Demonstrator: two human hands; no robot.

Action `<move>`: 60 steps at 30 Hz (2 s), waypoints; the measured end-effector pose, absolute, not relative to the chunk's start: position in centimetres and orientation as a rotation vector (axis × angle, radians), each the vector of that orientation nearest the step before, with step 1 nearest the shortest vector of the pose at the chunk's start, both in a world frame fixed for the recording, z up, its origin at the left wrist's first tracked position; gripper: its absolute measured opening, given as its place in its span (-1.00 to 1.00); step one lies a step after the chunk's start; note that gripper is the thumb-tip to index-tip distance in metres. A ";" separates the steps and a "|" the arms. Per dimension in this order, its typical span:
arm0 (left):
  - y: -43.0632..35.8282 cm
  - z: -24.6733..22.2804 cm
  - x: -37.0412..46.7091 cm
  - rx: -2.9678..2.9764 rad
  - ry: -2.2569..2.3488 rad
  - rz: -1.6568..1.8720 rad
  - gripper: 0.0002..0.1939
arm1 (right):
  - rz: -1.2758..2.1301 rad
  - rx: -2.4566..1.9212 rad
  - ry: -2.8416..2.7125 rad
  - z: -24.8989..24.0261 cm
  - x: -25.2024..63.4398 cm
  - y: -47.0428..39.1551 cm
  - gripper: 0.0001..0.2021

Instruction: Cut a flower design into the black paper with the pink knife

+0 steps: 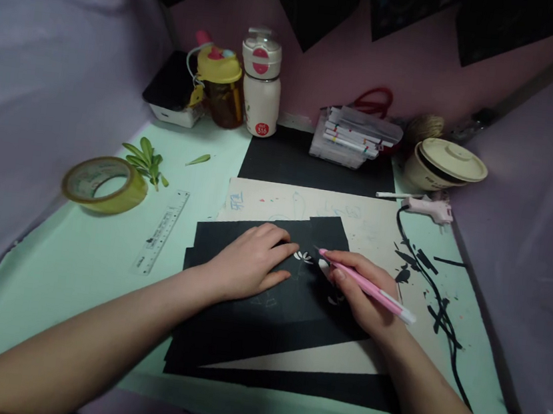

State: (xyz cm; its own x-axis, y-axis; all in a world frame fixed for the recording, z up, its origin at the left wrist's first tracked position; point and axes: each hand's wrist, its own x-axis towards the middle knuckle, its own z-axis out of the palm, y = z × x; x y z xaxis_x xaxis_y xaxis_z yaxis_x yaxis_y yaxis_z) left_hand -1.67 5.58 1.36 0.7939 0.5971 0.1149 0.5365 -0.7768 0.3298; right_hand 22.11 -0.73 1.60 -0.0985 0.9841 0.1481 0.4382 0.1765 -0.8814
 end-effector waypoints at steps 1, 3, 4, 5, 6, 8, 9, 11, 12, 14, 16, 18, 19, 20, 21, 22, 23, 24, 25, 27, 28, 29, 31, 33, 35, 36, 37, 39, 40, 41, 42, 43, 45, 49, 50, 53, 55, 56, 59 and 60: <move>5.6 1.3 -1.7 2.697 0.879 0.299 -0.56 | 0.866 -1.344 -1.692 1.6 22.1 -0.7 -0.80; 5.6 1.3 -1.7 2.684 0.886 0.284 -0.54 | 0.848 -1.286 -1.749 1.4 22.2 -0.5 -0.81; 5.6 1.3 -1.7 2.679 0.885 0.282 -0.55 | 0.842 -1.268 -1.766 1.3 22.2 -0.5 -0.82; 5.6 1.2 -1.7 2.675 0.883 0.283 -0.57 | 0.842 -1.262 -1.773 1.3 22.2 -0.4 -0.82; 5.6 1.2 -1.7 2.671 0.880 0.285 -0.58 | 0.845 -1.265 -1.772 1.2 22.2 -0.4 -0.81; 5.7 1.2 -1.7 2.666 0.874 0.287 -0.61 | 0.853 -1.271 -1.770 1.0 22.3 -0.4 -0.81; 5.7 1.2 -1.7 2.667 0.871 0.284 -0.62 | 0.855 -1.272 -1.771 1.0 22.3 -0.4 -0.81; 5.7 1.2 -1.8 2.678 0.864 0.278 -0.64 | 0.857 -1.265 -1.781 1.0 22.3 -0.4 -0.80; 5.8 1.2 -1.8 2.688 0.858 0.274 -0.65 | 0.857 -1.257 -1.788 1.0 22.3 -0.4 -0.80; 5.8 1.2 -1.8 2.710 0.846 0.273 -0.65 | 0.860 -1.241 -1.805 1.1 22.3 -0.4 -0.79; 5.9 1.2 -1.9 2.721 0.834 0.278 -0.65 | 0.870 -1.231 -1.822 1.2 22.2 -0.5 -0.79; 5.9 1.2 -2.0 2.719 0.823 0.292 -0.67 | 0.880 -1.229 -1.838 1.3 22.2 -0.6 -0.79; 5.9 1.3 -2.0 2.716 0.819 0.300 -0.68 | 0.885 -1.230 -1.846 1.4 22.2 -0.6 -0.79; 6.0 1.3 -2.0 2.713 0.818 0.304 -0.69 | 0.889 -1.233 -1.852 1.5 22.2 -0.6 -0.79; 6.0 1.3 -2.0 2.710 0.816 0.306 -0.69 | 0.892 -1.234 -1.858 1.5 22.2 -0.6 -0.79; 6.0 1.4 -2.0 2.708 0.817 0.307 -0.70 | 0.893 -1.232 -1.861 1.6 22.2 -0.6 -0.79; 6.0 1.4 -2.0 2.706 0.819 0.309 -0.71 | 0.894 -1.227 -1.863 1.7 22.2 -0.5 -0.79; 6.0 1.4 -2.0 2.703 0.821 0.312 -0.71 | 0.898 -1.220 -1.867 1.7 22.2 -0.5 -0.79; 6.0 1.4 -1.9 2.700 0.822 0.317 -0.71 | 0.900 -1.211 -1.871 1.8 22.2 -0.5 -0.79; 6.0 1.4 -1.9 2.694 0.825 0.326 -0.69 | 0.900 -1.199 -1.888 1.8 22.2 -0.5 -0.79; 6.0 1.4 -1.9 2.692 0.827 0.326 -0.67 | 0.893 -1.197 -1.896 1.8 22.2 -0.5 -0.78; 6.0 1.4 -1.8 2.692 0.828 0.323 -0.64 | 0.879 -1.206 -1.904 1.8 22.2 -0.5 -0.77; 6.0 1.4 -1.8 2.696 0.828 0.316 -0.60 | 0.816 -1.239 -1.915 1.7 22.1 -0.6 -0.74; 6.0 1.4 -1.9 2.701 0.821 0.309 -0.60 | 0.719 -1.264 -1.934 1.5 22.1 -0.5 -0.74; 6.1 1.3 -1.9 2.705 0.817 0.304 -0.63 | 0.601 -1.238 -1.996 1.2 22.1 -0.4 -0.79; 6.1 1.3 -1.9 2.708 0.816 0.300 -0.64 | 0.541 -1.215 -2.047 1.1 22.1 -0.4 -0.81; 6.1 1.3 -2.0 2.714 0.819 0.297 -0.65 | 0.484 -1.198 -2.104 1.1 22.0 -0.4 -0.82; 6.1 1.4 -2.0 2.737 0.830 0.291 -0.65 | 0.383 -1.195 -2.216 1.1 22.0 -0.5 -0.79; 6.1 1.4 -2.0 2.751 0.841 0.285 -0.65 | 0.345 -1.211 -2.259 1.2 21.9 -0.6 -0.76; 6.1 1.5 -1.9 2.766 0.853 0.280 -0.64 | 0.312 -1.232 -2.284 1.3 21.8 -0.8 -0.74; 6.1 1.5 -1.9 2.780 0.868 0.273 -0.64 | 0.291 -1.254 -2.300 1.4 21.7 -1.0 -0.72; 6.0 1.5 -1.9 2.792 0.884 0.267 -0.62 | 0.284 -1.276 -2.309 1.6 21.6 -1.2 -0.70; 6.0 1.5 -1.8 2.805 0.909 0.254 -0.59 | 0.278 -1.301 -2.305 1.8 21.3 -1.6 -0.68; 5.9 1.4 -1.9 2.785 0.945 0.284 -0.58 | 0.340 -1.256 -2.252 1.6 20.9 -2.0 -0.61; 5.9 1.4 -1.9 2.771 0.948 0.302 -0.59 | 0.404 -1.227 -2.233 1.5 20.8 -2.0 -0.55; 6.0 1.3 -2.0 2.741 0.948 0.343 -0.62 | 0.674 -1.147 -2.203 1.4 20.8 -2.0 -0.34; 6.1 1.3 -2.0 2.732 0.950 0.353 -0.63 | 0.852 -1.133 -2.182 1.5 20.9 -2.0 -0.26; 6.1 1.3 -2.0 2.730 0.954 0.354 -0.63 | 0.942 -1.133 -2.157 1.7 21.0 -2.0 -0.23; 6.2 1.2 -2.0 2.724 0.959 0.347 -0.64 | 1.200 -1.127 -1.959 2.2 21.2 -1.9 -0.20; 6.2 1.1 -2.0 2.723 0.958 0.347 -0.64 | 1.248 -1.131 -1.858 2.2 21.3 -1.9 -0.20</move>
